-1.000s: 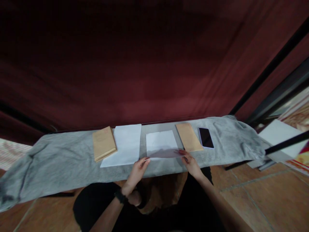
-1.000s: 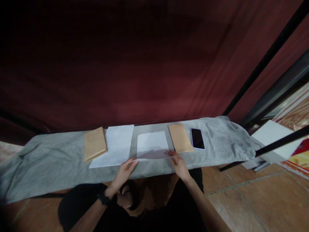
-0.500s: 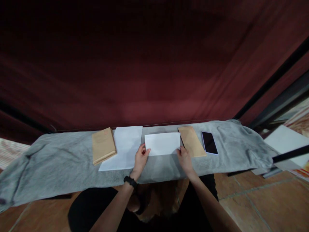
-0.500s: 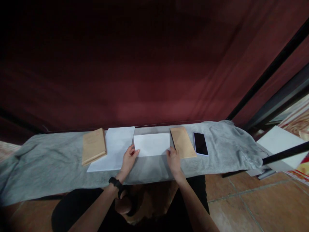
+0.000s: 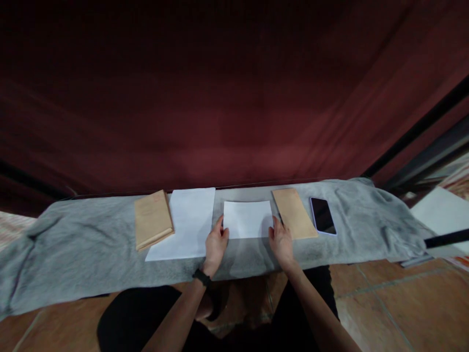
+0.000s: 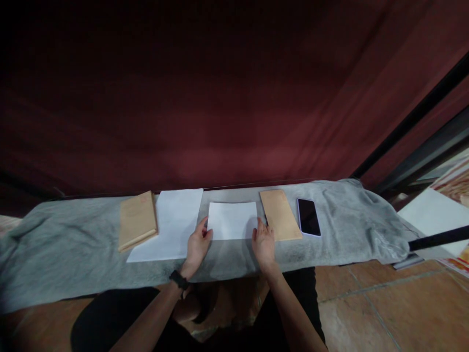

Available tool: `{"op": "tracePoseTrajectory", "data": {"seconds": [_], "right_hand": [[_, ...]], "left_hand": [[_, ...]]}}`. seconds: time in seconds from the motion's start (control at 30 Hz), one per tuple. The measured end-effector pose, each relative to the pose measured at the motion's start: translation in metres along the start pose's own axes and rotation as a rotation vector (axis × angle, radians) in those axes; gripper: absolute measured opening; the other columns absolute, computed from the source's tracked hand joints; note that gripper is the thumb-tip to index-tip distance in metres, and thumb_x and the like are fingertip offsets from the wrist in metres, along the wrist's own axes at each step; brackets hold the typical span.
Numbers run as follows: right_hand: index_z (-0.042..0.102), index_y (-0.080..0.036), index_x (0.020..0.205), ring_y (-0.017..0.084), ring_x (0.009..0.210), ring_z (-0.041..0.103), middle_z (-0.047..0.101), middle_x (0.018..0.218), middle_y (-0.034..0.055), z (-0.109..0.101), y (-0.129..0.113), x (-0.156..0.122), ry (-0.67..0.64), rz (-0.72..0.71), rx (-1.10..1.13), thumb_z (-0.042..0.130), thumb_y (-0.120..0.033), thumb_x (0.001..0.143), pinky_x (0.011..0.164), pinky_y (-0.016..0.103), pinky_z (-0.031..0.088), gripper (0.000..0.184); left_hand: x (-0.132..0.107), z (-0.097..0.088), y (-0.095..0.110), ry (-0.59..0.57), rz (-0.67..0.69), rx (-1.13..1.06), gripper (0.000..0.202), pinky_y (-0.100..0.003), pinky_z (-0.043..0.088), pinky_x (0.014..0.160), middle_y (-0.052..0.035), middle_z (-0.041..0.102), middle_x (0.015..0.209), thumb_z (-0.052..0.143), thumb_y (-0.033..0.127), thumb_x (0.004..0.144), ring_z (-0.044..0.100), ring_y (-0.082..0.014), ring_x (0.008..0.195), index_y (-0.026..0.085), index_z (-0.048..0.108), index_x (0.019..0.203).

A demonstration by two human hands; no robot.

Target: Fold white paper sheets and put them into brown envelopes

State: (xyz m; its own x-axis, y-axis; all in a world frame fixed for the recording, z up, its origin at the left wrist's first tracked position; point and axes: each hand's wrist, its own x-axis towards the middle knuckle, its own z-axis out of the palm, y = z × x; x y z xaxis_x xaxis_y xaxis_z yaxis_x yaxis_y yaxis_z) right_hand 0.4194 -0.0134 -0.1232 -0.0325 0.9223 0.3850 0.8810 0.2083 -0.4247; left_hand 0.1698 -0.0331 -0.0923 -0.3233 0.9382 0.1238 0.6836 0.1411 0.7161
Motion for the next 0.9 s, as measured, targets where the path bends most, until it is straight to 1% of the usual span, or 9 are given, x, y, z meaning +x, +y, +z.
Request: {"op": "tracePoseTrajectory", "data": {"seconds": [0.13, 0.23, 0.3, 0.37, 0.47, 0.53, 0.63, 0.73, 0.9], "right_hand": [[0.05, -0.014, 0.142, 0.032, 0.107, 0.064, 0.07, 0.12, 0.0173, -0.003, -0.001, 0.0, -0.013, -0.029, -0.048, 0.034, -0.021, 0.102, 0.1, 0.05, 0.045, 0.044], [0.055, -0.013, 0.138, 0.033, 0.106, 0.062, 0.07, 0.113, 0.0185, -0.008, -0.002, -0.001, -0.042, -0.011, -0.09, 0.035, -0.021, 0.101, 0.097, 0.051, 0.046, 0.043], [0.055, -0.012, 0.139, 0.035, 0.109, 0.06, 0.068, 0.116, 0.0199, -0.011, -0.005, 0.0, -0.043, 0.003, -0.082, 0.037, -0.022, 0.101, 0.097, 0.054, 0.046, 0.043], [0.054, -0.013, 0.141, 0.035, 0.119, 0.057, 0.064, 0.127, 0.0201, -0.01, -0.013, 0.003, -0.032, -0.021, -0.002, 0.038, -0.024, 0.101, 0.101, 0.054, 0.045, 0.044], [0.051, -0.015, 0.145, 0.028, 0.135, 0.049, 0.057, 0.143, 0.0162, 0.002, -0.036, 0.015, -0.051, -0.086, 0.211, 0.036, -0.03, 0.104, 0.113, 0.048, 0.042, 0.047], [0.053, -0.015, 0.145, 0.023, 0.138, 0.048, 0.056, 0.147, 0.0135, 0.015, -0.055, 0.026, -0.089, -0.078, 0.315, 0.03, -0.034, 0.106, 0.116, 0.042, 0.041, 0.049], [0.056, -0.012, 0.143, 0.021, 0.14, 0.048, 0.057, 0.148, 0.013, 0.033, -0.076, 0.042, -0.15, -0.072, 0.322, 0.023, -0.036, 0.108, 0.12, 0.041, 0.037, 0.054], [0.056, -0.009, 0.144, 0.023, 0.144, 0.045, 0.056, 0.149, 0.0142, 0.043, -0.078, 0.05, -0.194, -0.101, 0.211, 0.022, -0.034, 0.108, 0.122, 0.044, 0.031, 0.055], [0.05, -0.01, 0.149, 0.025, 0.149, 0.037, 0.046, 0.157, 0.013, 0.043, -0.067, 0.05, -0.236, -0.141, 0.03, 0.026, -0.036, 0.109, 0.124, 0.046, 0.024, 0.054]], "left_hand": [[-0.001, 0.0, 0.003, -0.025, -0.021, 0.073, 0.047, -0.031, 0.053, 0.075, -0.0049, 0.074, 0.091, 0.056, 0.02, 0.091, 0.07, -0.0211, 0.078, 0.02, 0.06, 0.139], [-0.002, -0.003, 0.005, -0.04, -0.007, 0.148, 0.046, -0.032, 0.054, 0.079, -0.0065, 0.074, 0.098, 0.054, 0.018, 0.092, 0.07, -0.0221, 0.084, 0.02, 0.061, 0.137], [-0.004, -0.003, 0.009, -0.012, 0.043, 0.235, 0.047, -0.035, 0.055, 0.085, -0.0098, 0.072, 0.108, 0.052, 0.016, 0.091, 0.07, -0.0245, 0.093, 0.019, 0.061, 0.137], [-0.006, -0.001, 0.015, 0.043, 0.136, 0.325, 0.049, -0.041, 0.053, 0.094, -0.0138, 0.067, 0.12, 0.05, 0.014, 0.091, 0.066, -0.028, 0.107, 0.019, 0.059, 0.138], [-0.006, 0.016, 0.029, 0.066, 0.32, 0.367, 0.052, -0.049, 0.045, 0.11, -0.0155, 0.055, 0.144, 0.046, 0.016, 0.094, 0.051, -0.0309, 0.135, 0.02, 0.053, 0.145], [-0.002, 0.034, 0.038, 0.007, 0.385, 0.372, 0.052, -0.051, 0.036, 0.118, -0.0142, 0.045, 0.156, 0.044, 0.02, 0.097, 0.034, -0.0315, 0.15, 0.018, 0.048, 0.149], [0.007, 0.057, 0.042, -0.131, 0.411, 0.415, 0.057, -0.052, 0.029, 0.123, -0.0151, 0.04, 0.161, 0.038, 0.017, 0.097, 0.025, -0.0297, 0.154, 0.014, 0.04, 0.155], [0.016, 0.068, 0.037, -0.201, 0.383, 0.492, 0.059, -0.052, 0.026, 0.125, -0.016, 0.036, 0.163, 0.035, 0.017, 0.098, 0.022, -0.0283, 0.156, 0.011, 0.036, 0.156], [0.02, 0.069, 0.031, -0.186, 0.353, 0.612, 0.057, -0.047, 0.022, 0.127, -0.0133, 0.033, 0.165, 0.025, 0.017, 0.101, 0.021, -0.0232, 0.156, 0.009, 0.035, 0.157]]}}
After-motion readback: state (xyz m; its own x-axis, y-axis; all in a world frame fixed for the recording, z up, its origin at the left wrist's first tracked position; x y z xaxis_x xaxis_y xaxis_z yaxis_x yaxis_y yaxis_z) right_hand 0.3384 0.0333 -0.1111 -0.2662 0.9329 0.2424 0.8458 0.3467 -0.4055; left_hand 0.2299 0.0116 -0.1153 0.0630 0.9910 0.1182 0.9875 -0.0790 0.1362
